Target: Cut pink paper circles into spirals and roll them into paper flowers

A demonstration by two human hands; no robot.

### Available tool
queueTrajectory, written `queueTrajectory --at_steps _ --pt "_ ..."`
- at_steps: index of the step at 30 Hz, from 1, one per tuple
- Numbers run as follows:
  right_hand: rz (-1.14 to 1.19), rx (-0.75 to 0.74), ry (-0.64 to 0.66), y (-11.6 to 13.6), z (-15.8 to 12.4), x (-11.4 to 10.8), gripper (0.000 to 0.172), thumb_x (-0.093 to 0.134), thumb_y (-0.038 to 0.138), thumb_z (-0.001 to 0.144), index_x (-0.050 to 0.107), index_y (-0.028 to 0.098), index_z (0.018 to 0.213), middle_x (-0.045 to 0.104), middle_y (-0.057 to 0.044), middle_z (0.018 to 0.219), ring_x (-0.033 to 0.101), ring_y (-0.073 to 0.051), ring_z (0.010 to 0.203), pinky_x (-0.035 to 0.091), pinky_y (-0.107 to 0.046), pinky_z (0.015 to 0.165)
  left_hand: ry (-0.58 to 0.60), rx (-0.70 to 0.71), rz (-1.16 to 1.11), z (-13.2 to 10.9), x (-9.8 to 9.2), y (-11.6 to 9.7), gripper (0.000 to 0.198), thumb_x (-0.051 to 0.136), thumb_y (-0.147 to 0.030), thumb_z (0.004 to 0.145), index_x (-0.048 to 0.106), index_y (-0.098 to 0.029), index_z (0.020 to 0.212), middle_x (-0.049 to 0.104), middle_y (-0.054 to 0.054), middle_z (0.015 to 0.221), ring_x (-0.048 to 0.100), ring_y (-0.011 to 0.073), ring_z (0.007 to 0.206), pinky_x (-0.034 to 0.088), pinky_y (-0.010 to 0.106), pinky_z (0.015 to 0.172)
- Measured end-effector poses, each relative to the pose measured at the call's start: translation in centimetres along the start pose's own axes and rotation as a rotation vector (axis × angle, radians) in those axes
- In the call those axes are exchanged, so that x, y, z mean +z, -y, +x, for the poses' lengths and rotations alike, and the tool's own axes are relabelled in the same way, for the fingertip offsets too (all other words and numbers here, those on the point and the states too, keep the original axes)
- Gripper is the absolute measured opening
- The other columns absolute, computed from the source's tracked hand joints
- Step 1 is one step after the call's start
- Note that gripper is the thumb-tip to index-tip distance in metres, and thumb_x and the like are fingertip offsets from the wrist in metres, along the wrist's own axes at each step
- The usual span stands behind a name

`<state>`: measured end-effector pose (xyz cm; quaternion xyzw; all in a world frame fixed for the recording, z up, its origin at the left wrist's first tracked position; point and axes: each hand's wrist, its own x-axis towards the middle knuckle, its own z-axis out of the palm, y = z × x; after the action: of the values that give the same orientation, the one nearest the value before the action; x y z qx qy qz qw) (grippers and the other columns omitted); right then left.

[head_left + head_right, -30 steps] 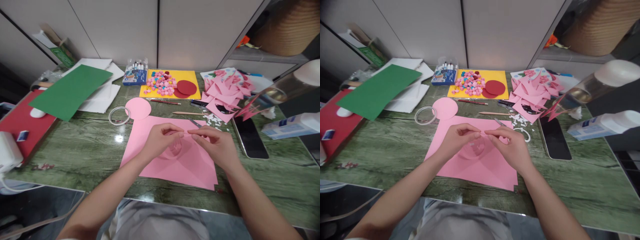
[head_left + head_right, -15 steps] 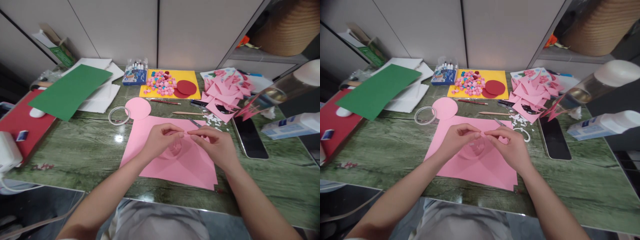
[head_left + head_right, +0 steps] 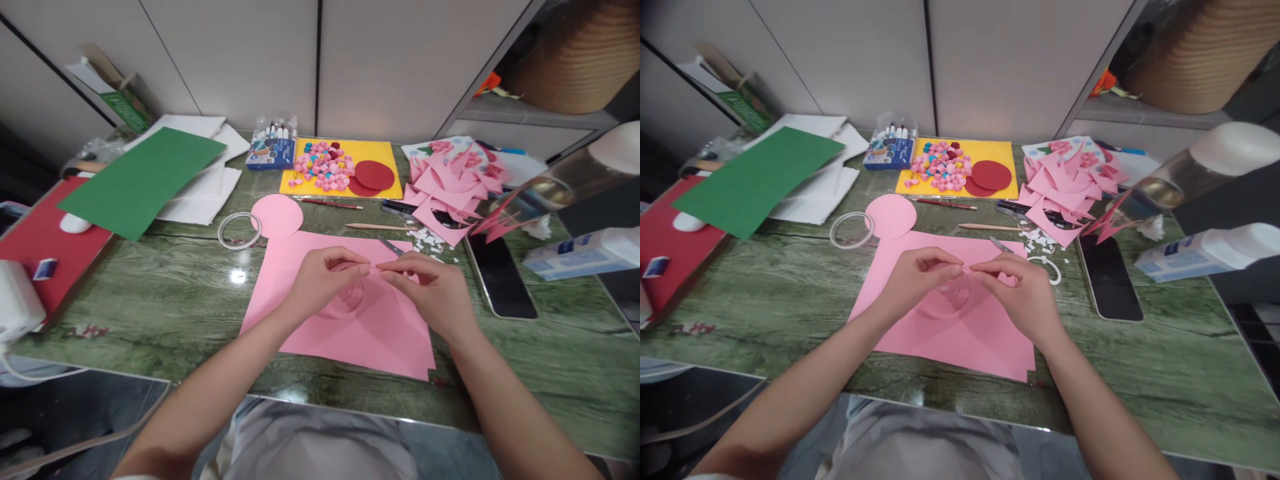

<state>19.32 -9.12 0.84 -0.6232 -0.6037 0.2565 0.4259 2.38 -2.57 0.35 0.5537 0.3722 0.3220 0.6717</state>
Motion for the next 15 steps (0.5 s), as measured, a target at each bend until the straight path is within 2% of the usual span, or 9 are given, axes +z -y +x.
queueTrajectory --at_steps 15 --pt "-0.001 -0.008 0.003 0.24 -0.03 -0.22 0.01 0.064 0.024 0.075 0.07 0.028 0.082 0.069 0.0 0.078 0.061 -0.018 0.072 0.048 -0.037 0.07 -0.012 0.007 0.021 -0.05 -0.05 -0.27 0.017 0.068 -0.029 0.067 0.067 -0.015 0.076 0.068 0.004 0.078 0.061 0.0121 0.071 0.048 0.026 0.07"
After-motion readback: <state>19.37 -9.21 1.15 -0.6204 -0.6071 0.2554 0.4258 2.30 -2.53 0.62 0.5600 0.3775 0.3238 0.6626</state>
